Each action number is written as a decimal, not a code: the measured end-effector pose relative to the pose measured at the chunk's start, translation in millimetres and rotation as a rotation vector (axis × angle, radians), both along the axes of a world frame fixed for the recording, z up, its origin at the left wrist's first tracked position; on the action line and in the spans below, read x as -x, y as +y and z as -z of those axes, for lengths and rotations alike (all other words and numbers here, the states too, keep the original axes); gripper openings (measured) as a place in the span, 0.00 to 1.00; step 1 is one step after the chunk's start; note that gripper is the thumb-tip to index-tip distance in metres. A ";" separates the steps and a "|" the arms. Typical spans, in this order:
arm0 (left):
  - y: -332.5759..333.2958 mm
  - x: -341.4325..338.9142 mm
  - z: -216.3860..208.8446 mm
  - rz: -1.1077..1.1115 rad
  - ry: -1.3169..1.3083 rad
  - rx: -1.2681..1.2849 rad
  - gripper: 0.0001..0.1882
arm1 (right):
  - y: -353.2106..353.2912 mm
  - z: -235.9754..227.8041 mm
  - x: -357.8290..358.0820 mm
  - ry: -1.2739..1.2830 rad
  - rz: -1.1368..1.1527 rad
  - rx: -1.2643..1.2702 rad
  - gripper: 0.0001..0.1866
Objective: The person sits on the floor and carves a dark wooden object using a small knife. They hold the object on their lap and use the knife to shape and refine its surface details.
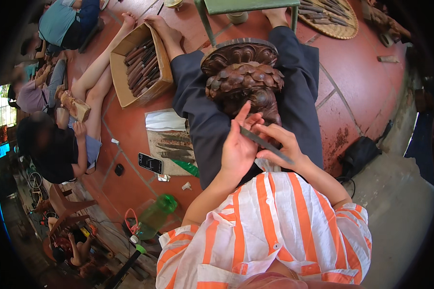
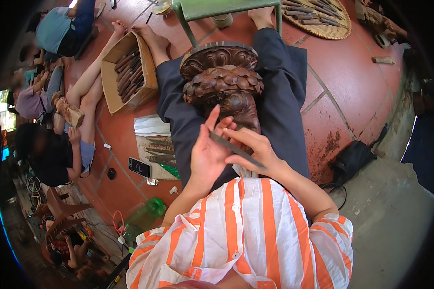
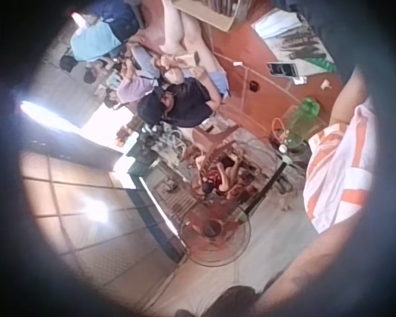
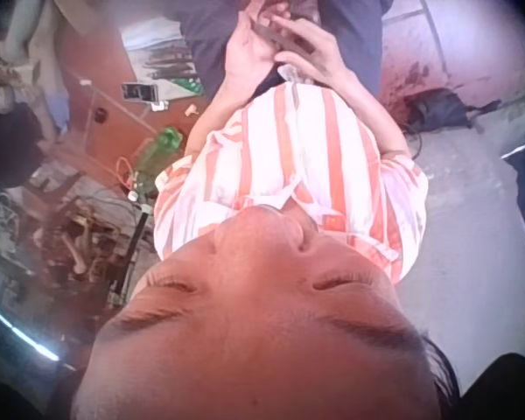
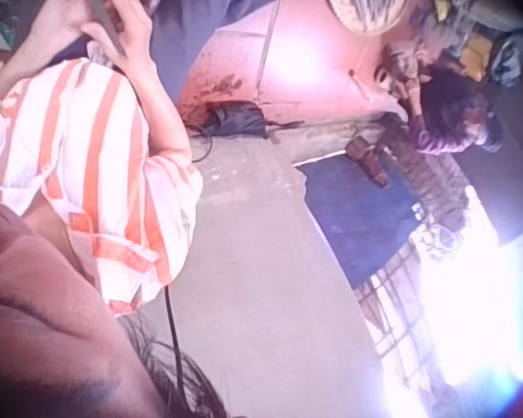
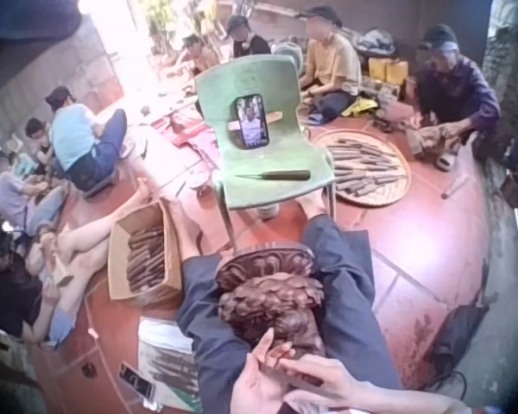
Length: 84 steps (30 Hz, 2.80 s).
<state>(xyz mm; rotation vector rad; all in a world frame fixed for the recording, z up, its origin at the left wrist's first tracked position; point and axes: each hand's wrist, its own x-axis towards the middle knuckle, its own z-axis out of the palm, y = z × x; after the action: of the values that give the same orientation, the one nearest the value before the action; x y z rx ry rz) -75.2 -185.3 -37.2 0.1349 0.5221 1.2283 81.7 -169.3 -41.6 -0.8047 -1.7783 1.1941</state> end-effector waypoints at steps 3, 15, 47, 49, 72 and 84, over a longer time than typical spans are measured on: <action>-5.5 -8.6 9.3 0.034 0.077 0.018 0.28 | 10.3 -2.3 2.8 0.077 0.091 0.051 0.12; 33.7 45.6 3.7 -0.202 1.054 -0.258 0.09 | 47.5 -18.4 9.6 -0.134 0.410 -0.190 0.06; 33.6 5.9 29.9 0.071 1.028 -0.544 0.40 | 74.3 -32.4 46.4 -0.366 0.418 -0.211 0.04; 35.2 3.3 31.2 0.040 1.023 -0.530 0.39 | 72.8 -30.6 46.9 -0.376 0.441 -0.185 0.04; 212.3 56.9 32.7 -0.057 1.890 -0.772 0.27 | 41.1 -1.7 -26.1 -0.144 0.491 0.093 0.05; 214.1 39.4 24.3 -0.015 1.980 -0.756 0.25 | 40.5 9.5 -33.1 0.322 0.504 0.492 0.11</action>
<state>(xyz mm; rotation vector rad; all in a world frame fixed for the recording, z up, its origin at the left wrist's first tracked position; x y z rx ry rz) -114.7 28.8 -61.5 2.1003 1.6540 0.8768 114.8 -128.8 -51.1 -1.1795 -0.9473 1.3302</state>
